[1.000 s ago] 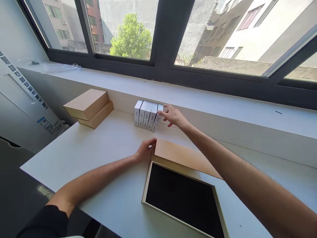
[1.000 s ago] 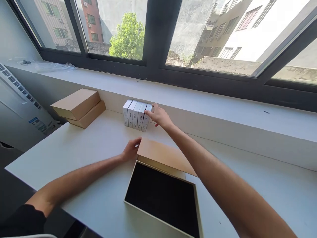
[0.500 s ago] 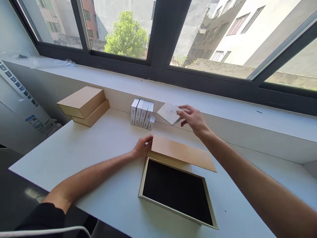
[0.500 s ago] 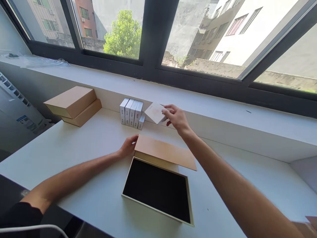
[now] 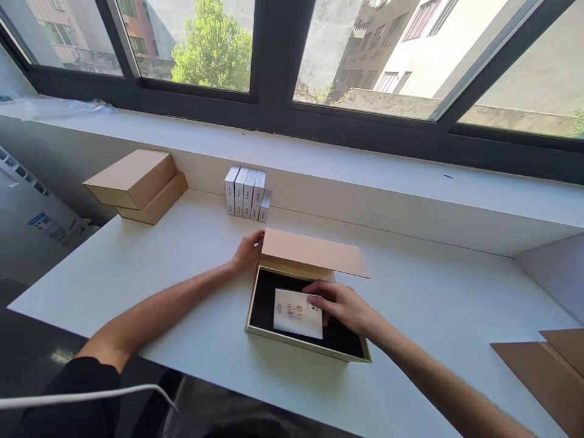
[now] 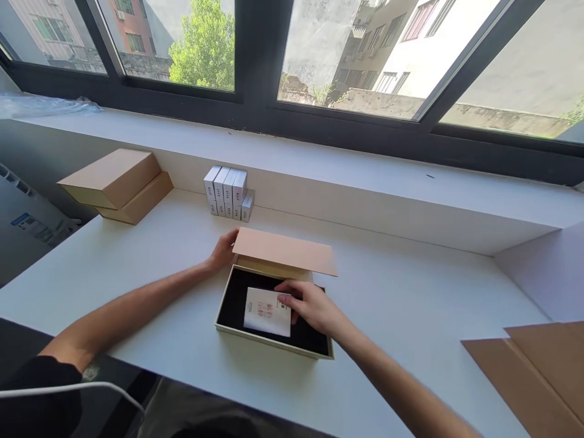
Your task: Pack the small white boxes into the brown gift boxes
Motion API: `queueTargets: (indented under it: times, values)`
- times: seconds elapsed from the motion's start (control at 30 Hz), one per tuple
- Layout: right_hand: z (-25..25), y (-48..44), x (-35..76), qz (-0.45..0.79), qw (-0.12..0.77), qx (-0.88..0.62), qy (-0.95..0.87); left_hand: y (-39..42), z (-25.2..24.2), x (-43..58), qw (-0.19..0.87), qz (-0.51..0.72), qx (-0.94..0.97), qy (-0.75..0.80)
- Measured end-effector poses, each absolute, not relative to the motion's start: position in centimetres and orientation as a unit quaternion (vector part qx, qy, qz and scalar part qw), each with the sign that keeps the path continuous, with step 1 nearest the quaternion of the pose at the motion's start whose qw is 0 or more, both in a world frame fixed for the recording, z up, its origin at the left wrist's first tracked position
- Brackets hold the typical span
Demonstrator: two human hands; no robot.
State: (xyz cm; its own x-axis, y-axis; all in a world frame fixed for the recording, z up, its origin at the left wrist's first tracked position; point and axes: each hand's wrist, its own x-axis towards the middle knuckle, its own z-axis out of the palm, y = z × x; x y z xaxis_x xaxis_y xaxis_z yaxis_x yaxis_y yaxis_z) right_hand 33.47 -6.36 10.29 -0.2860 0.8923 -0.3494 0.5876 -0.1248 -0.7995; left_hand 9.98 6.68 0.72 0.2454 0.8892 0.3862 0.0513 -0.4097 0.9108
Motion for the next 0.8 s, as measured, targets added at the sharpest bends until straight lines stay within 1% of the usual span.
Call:
queueTargets:
  times: [0.13,0.2,0.27,0.33,0.43,0.5,0.53,0.63,0.8]
  values:
    - [9.2,-5.9,30.7,0.420,0.104,-0.528,-0.731,6.6,1.1,10.0,0.420,0.506,0.664,0.355]
    - [10.1,-6.0,29.6,0.401,0.055,-0.498,-0.767,6.6,1.3,9.9,0.424,0.505,0.664,0.352]
    - [12.2,-6.0,29.0,0.379,0.027,-0.468,-0.798,6.5,1.6,9.9,0.428,0.501,0.666,0.350]
    - [15.2,-5.1,28.7,0.334,0.061,-0.457,-0.822,6.5,1.7,9.8,0.430,0.496,0.666,0.355]
    - [19.8,-1.2,28.0,0.304,0.204,-0.470,-0.803,6.6,1.8,9.7,0.434,0.485,0.666,0.364]
    - [21.1,3.0,27.3,0.319,0.273,-0.495,-0.760,6.7,1.7,9.8,0.433,0.485,0.667,0.362]
    - [21.0,5.3,26.8,0.325,0.273,-0.525,-0.738,6.7,1.6,9.8,0.432,0.487,0.668,0.362]
    - [18.8,12.0,25.6,0.350,0.212,-0.607,-0.681,6.8,1.5,9.9,0.426,0.488,0.670,0.364]
    - [14.1,18.1,24.2,0.390,0.161,-0.642,-0.639,7.2,1.1,10.3,0.426,0.483,0.676,0.359]
